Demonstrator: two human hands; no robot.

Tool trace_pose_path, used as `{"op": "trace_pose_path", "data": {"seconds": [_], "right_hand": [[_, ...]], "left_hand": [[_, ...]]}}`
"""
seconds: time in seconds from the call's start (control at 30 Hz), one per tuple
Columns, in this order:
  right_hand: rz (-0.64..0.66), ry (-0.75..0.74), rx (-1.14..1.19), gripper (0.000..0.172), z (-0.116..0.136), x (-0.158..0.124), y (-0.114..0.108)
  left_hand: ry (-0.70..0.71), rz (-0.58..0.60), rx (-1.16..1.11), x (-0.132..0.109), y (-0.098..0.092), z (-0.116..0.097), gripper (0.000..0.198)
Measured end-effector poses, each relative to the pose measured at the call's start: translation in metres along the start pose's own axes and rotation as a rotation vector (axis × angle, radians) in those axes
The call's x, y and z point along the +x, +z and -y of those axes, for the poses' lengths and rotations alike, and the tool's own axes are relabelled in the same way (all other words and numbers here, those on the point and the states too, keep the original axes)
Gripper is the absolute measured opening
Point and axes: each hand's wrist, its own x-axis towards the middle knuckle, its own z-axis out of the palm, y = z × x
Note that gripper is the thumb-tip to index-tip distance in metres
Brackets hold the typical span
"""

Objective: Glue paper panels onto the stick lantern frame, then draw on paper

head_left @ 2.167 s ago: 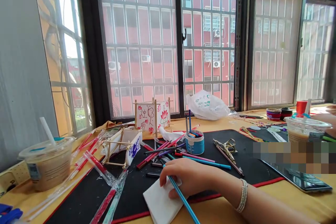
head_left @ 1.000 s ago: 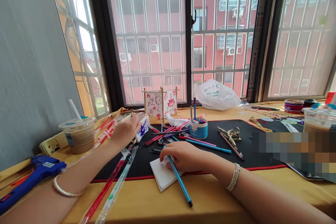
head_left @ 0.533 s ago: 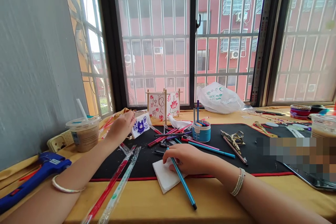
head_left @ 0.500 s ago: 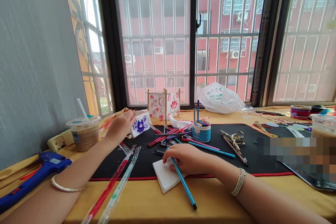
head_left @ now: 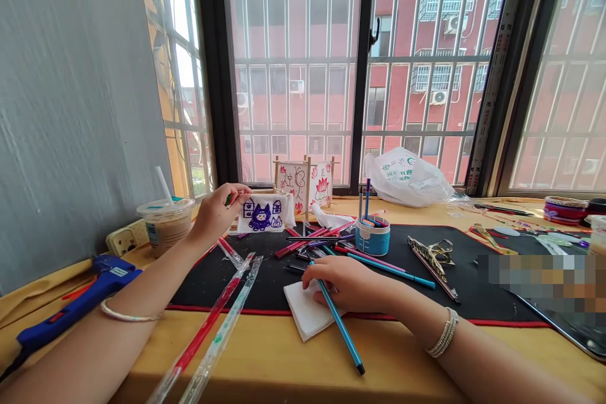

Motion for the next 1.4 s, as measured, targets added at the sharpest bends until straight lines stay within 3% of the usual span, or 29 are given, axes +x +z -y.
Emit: {"op": "trace_pose_path", "data": {"seconds": [0.1, 0.23, 0.4, 0.5, 0.6, 0.7, 0.8, 0.93, 1.03, 1.13, 1.23, 1.4], "right_hand": [[0.002, 0.008, 0.004, 0.025, 0.001, 0.0, 0.0], [0.007, 0.001, 0.012, 0.024, 0.001, 0.001, 0.0], [0.0, -0.005, -0.005, 0.026, -0.001, 0.002, 0.001], [-0.005, -0.004, -0.008, 0.024, -0.001, 0.002, 0.002], [-0.015, -0.007, -0.009, 0.024, 0.001, 0.001, 0.004], [-0.017, 0.004, 0.002, 0.023, 0.002, 0.0, 0.004], [-0.012, 0.029, 0.013, 0.023, 0.004, 0.0, 0.003], [-0.005, 0.053, 0.047, 0.024, 0.005, 0.001, 0.002], [-0.013, 0.071, 0.068, 0.025, 0.005, 0.001, 0.002], [-0.017, 0.08, 0.085, 0.025, 0.004, 0.0, 0.004], [-0.015, 0.081, 0.092, 0.025, 0.002, 0.0, 0.006], [0.003, 0.084, 0.105, 0.026, 0.001, 0.0, 0.006]], "left_hand": [[0.051, -0.037, 0.018, -0.001, 0.001, 0.002, 0.028], [0.121, -0.023, 0.338, -0.001, 0.007, 0.007, 0.017], [0.157, 0.123, 0.516, 0.003, 0.025, 0.005, 0.017], [0.182, 0.225, 0.569, -0.001, 0.04, -0.006, 0.028], [0.204, 0.296, 0.57, -0.009, 0.051, -0.022, 0.024], [0.196, 0.307, 0.545, -0.015, 0.047, -0.037, 0.016], [0.158, 0.279, 0.518, -0.012, 0.023, -0.042, 0.026], [0.054, 0.257, 0.494, 0.002, -0.02, -0.019, 0.044], [0.003, 0.352, 0.463, 0.009, -0.037, 0.01, 0.04], [0.008, 0.521, 0.419, 0.007, -0.035, 0.033, 0.036], [0.0, 0.652, 0.389, 0.002, -0.025, 0.044, 0.045], [0.019, 0.685, 0.337, 0.0, -0.016, 0.049, 0.04]]}}
